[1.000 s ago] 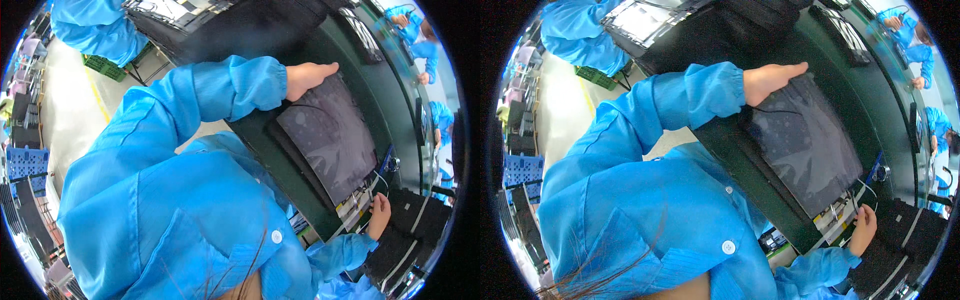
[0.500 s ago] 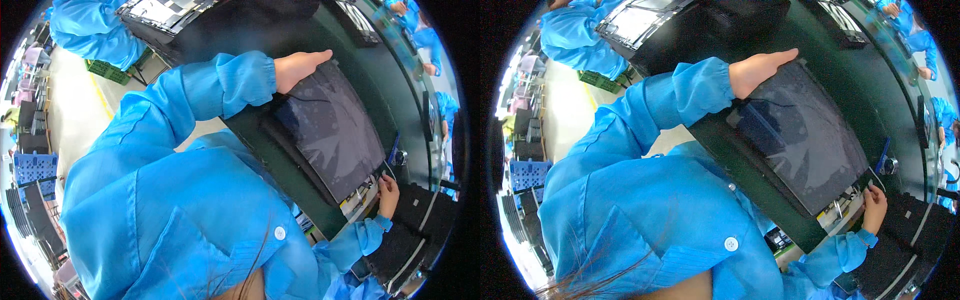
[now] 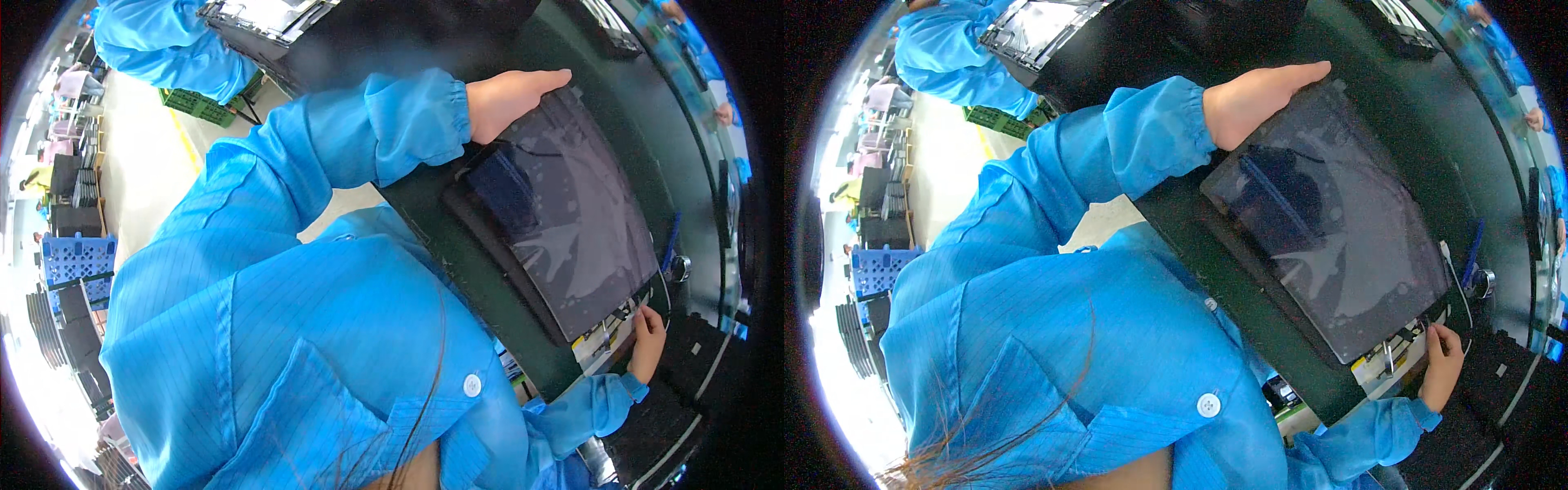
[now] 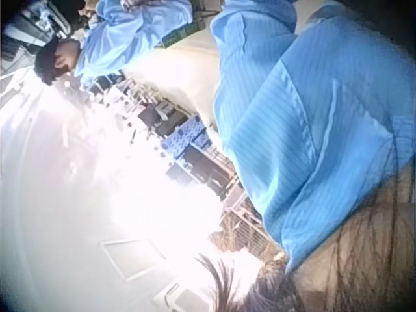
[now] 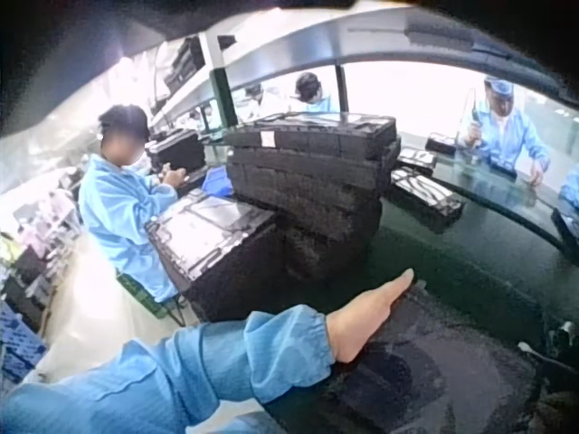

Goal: Checking the functionality and assembly of a tablet device at a repair or manufacturing workbench.

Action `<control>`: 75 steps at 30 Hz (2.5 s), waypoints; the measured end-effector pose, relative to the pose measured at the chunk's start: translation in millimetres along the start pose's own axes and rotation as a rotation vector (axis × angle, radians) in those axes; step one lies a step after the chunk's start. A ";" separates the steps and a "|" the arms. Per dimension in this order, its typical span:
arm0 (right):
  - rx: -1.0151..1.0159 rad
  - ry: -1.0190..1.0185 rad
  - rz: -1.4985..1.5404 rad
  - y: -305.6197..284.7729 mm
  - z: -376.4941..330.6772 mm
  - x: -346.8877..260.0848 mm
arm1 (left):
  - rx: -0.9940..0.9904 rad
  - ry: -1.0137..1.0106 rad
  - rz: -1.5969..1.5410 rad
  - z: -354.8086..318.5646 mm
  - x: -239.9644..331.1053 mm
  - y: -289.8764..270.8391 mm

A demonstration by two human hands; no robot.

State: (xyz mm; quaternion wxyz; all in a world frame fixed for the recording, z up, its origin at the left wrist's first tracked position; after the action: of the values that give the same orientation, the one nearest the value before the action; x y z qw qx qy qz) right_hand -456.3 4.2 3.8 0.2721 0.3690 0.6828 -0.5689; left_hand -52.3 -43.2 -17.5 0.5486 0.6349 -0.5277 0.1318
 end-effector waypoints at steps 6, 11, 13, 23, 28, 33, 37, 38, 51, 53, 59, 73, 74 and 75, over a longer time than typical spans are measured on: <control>-0.012 0.048 0.037 0.0 -5.0 2.6 | -0.047 0.024 -0.011 -3.1 2.4 11.2; -0.014 0.018 0.020 -4.9 1.6 10.1 | -0.015 0.040 0.020 -6.6 6.3 11.2; -0.010 0.031 0.032 -2.9 1.2 7.1 | -0.028 0.035 0.001 -5.9 5.7 10.3; -0.014 0.077 0.087 0.5 -2.8 6.4 | -0.060 0.040 -0.028 -8.4 6.7 16.9; -0.019 0.108 0.101 1.6 -5.3 5.1 | 0.002 0.050 0.022 -10.3 8.3 13.7; -0.007 0.094 0.130 -2.4 -1.1 10.7 | -0.023 0.025 0.010 -12.7 6.7 15.9; -0.024 0.107 0.164 -2.3 1.3 13.9 | 0.039 0.023 0.034 -15.0 7.9 12.0; -0.024 0.104 0.168 -3.3 1.7 16.2 | 0.010 0.030 0.020 -10.0 6.1 9.6; 0.051 0.070 0.245 4.3 -15.7 -3.5 | -0.031 0.035 0.025 -10.9 8.4 15.0; 0.036 -0.024 0.220 15.7 -32.1 -23.8 | -0.017 0.007 0.044 -12.7 7.0 12.0; 0.119 -0.202 0.114 68.9 -93.9 -70.1 | 0.207 -0.178 0.283 -10.3 -3.6 -16.3; 0.387 -0.304 0.071 74.3 -86.0 -85.3 | 0.486 0.501 1.382 -32.7 66.9 -4.7; 0.397 -0.347 0.083 71.4 -85.1 -84.4 | 0.485 0.505 1.381 -28.4 64.2 -9.5; 0.405 -0.346 0.081 67.3 -84.9 -79.8 | 0.522 0.621 1.500 -24.6 65.9 -8.9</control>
State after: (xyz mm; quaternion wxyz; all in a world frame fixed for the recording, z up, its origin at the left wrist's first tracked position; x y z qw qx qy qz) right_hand -351.2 77.1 45.6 0.3279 0.3404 0.4830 -0.7371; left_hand -8.1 -58.7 35.6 0.2720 0.1588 -0.5871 0.7457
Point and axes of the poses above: each hand's wrist, its own z-axis towards the middle knuckle, its own y-axis out of the palm, x = y × z, the point moved 10 cm from there along z, towards the middle knuckle, and after that the axes turned 12 degrees about z, right-handed, at the moved point
